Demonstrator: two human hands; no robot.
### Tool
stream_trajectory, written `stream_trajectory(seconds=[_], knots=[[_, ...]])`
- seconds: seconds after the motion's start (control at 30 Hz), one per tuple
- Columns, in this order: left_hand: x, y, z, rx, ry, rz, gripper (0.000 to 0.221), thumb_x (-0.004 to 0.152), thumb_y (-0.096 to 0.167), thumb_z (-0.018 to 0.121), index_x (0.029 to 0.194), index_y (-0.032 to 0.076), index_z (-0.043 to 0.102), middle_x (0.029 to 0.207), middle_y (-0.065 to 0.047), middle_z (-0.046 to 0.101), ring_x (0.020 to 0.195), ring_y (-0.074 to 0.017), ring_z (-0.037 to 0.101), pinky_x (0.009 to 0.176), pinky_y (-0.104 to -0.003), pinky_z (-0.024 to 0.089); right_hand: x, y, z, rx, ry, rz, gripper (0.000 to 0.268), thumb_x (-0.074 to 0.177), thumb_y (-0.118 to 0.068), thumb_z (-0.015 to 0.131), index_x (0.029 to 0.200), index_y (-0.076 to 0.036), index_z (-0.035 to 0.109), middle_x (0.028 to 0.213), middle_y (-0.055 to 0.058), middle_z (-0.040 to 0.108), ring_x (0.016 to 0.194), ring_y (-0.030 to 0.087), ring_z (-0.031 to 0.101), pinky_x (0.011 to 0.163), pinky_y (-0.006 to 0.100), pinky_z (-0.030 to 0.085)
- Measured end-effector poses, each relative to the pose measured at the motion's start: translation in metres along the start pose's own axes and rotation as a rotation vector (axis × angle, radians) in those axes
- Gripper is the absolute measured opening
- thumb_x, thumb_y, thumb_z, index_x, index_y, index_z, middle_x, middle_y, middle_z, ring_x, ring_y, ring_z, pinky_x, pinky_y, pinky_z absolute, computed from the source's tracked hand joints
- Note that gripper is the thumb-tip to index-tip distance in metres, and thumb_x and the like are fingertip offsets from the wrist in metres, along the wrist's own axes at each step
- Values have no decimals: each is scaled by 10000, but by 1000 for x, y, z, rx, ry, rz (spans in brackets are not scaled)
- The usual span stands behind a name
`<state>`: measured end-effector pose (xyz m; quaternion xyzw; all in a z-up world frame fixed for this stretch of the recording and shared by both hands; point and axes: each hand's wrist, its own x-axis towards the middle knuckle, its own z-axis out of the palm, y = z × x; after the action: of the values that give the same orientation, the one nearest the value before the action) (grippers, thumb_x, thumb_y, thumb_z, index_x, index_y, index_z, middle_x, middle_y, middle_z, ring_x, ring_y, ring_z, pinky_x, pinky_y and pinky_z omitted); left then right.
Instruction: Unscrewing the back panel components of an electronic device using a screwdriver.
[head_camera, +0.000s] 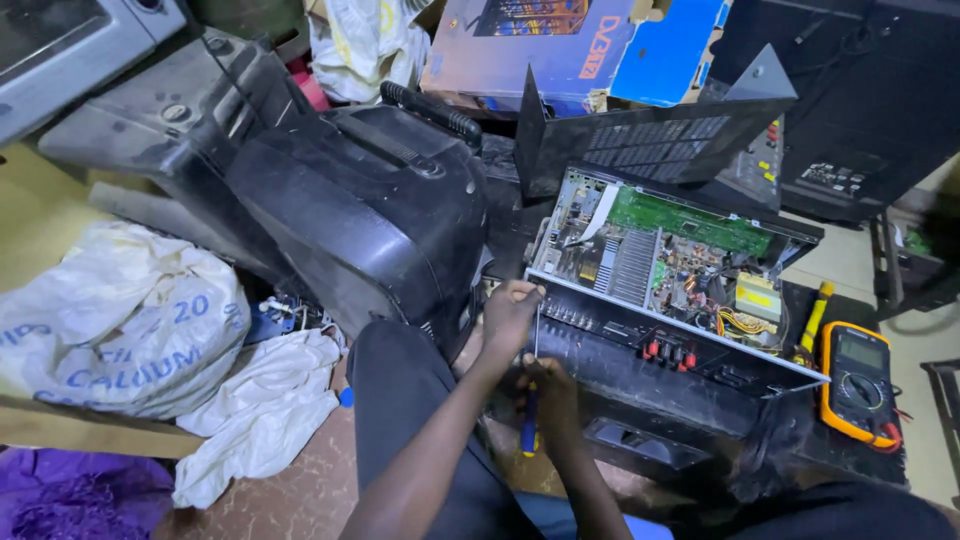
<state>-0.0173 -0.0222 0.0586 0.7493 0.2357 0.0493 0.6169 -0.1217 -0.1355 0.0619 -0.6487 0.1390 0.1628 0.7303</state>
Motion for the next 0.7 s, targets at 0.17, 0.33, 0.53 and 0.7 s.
stream_trajectory(seconds=[0.17,0.33,0.53,0.7], knots=[[-5,14,6,90,103,25,214,929,348,814,943,134,803,899,-45,830,862,-217,788,802,-355,568,6,6,-1,-33,16,-62,337,970,-323,666,748,-81,591,555,115,559,462,237,536,480,370,409],[-15,16,9,41,149,52,162,867,287,761,891,131,795,810,-44,808,761,-211,763,739,-366,567,3,13,-1,-61,59,-44,340,972,-339,680,768,-81,594,565,112,593,435,229,538,433,366,394],[2,-1,6,-586,96,-148,128,1011,151,712,978,32,680,832,-151,738,696,-239,742,631,-348,668,-10,4,-27,-152,-36,-146,234,989,-287,690,863,-90,694,700,99,687,593,213,628,527,365,479],[23,-14,-10,-851,103,-151,150,859,-12,727,934,3,597,825,-209,721,688,-315,786,649,-432,697,42,-82,-58,-497,-32,-670,326,1103,-357,585,1005,-126,793,938,185,798,861,390,771,769,471,615]])
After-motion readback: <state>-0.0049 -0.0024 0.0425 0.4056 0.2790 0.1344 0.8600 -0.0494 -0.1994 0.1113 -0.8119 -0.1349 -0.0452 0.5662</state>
